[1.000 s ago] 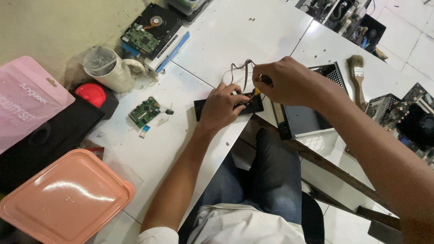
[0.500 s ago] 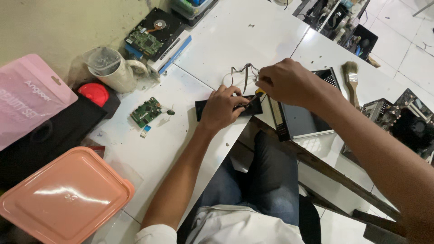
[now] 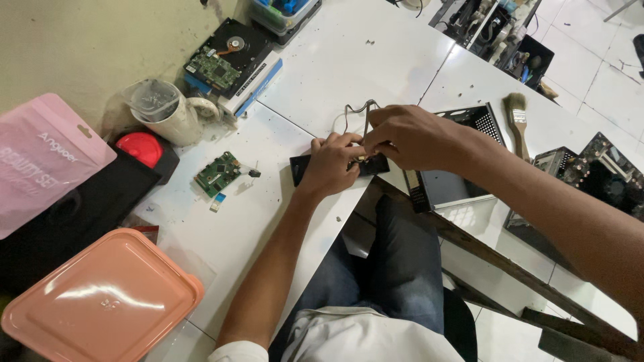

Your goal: The person uses a screwdriver to remove screws from a small black electronic device, then removes a circuit board and detaches wires. They continue to unscrew and separate components on the white table.

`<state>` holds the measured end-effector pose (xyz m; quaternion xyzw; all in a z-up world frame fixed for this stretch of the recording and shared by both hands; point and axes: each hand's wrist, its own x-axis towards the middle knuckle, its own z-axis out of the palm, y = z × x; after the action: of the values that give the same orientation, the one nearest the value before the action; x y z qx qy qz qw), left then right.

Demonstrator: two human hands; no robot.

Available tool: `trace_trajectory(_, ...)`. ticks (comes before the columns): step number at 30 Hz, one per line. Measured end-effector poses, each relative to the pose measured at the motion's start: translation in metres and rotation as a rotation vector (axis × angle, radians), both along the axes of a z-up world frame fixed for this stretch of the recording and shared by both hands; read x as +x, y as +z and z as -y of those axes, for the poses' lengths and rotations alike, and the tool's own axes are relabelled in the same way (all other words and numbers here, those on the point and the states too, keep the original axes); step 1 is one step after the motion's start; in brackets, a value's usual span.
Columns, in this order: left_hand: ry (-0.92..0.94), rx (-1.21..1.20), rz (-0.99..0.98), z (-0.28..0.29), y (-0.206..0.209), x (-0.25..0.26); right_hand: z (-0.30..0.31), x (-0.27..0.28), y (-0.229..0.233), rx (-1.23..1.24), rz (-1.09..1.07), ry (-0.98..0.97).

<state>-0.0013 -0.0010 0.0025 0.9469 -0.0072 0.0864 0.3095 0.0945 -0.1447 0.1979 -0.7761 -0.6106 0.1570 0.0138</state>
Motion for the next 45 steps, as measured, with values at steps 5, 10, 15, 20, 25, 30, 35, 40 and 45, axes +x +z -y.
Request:
trace_trajectory(5, 0.039, -0.154, 0.062, 0.000, -0.001, 0.004, -0.003, -0.008, -0.004, 0.041, -0.045, 0.105)
trace_trajectory(10, 0.037, -0.106, 0.107, 0.003, 0.001, 0.005, -0.009, 0.001, -0.010, 0.080, -0.019, 0.034)
trace_trajectory(15, 0.016, 0.021, 0.119, 0.007, 0.001, -0.002, -0.013, -0.003, 0.018, -0.347, -0.167, -0.409)
trace_trajectory(20, 0.014, 0.006, 0.096, 0.006, -0.011, 0.006, -0.005, 0.028, -0.017, -0.328, -0.004, -0.412)
trace_trajectory(25, 0.034, -0.211, 0.196, -0.004, 0.018, -0.001, 0.001, 0.038, -0.026, -0.257, 0.052, -0.357)
trace_trajectory(30, -0.158, -0.342, 0.501, 0.000, 0.001, 0.031, 0.001, 0.033, -0.026, -0.175, 0.060, -0.353)
trace_trajectory(35, -0.307, -0.542, 0.296, 0.005, -0.023, 0.042, 0.007, 0.037, -0.070, -0.123, 0.104, -0.301)
trace_trajectory(40, -0.371, -0.687, 0.175, -0.008, -0.016, 0.041, 0.003, 0.027, -0.055, -0.145, -0.009, -0.311)
trace_trajectory(45, -0.316, -0.699, 0.170, -0.009, -0.042, 0.048, 0.000, 0.026, -0.051, -0.113, 0.087, -0.158)
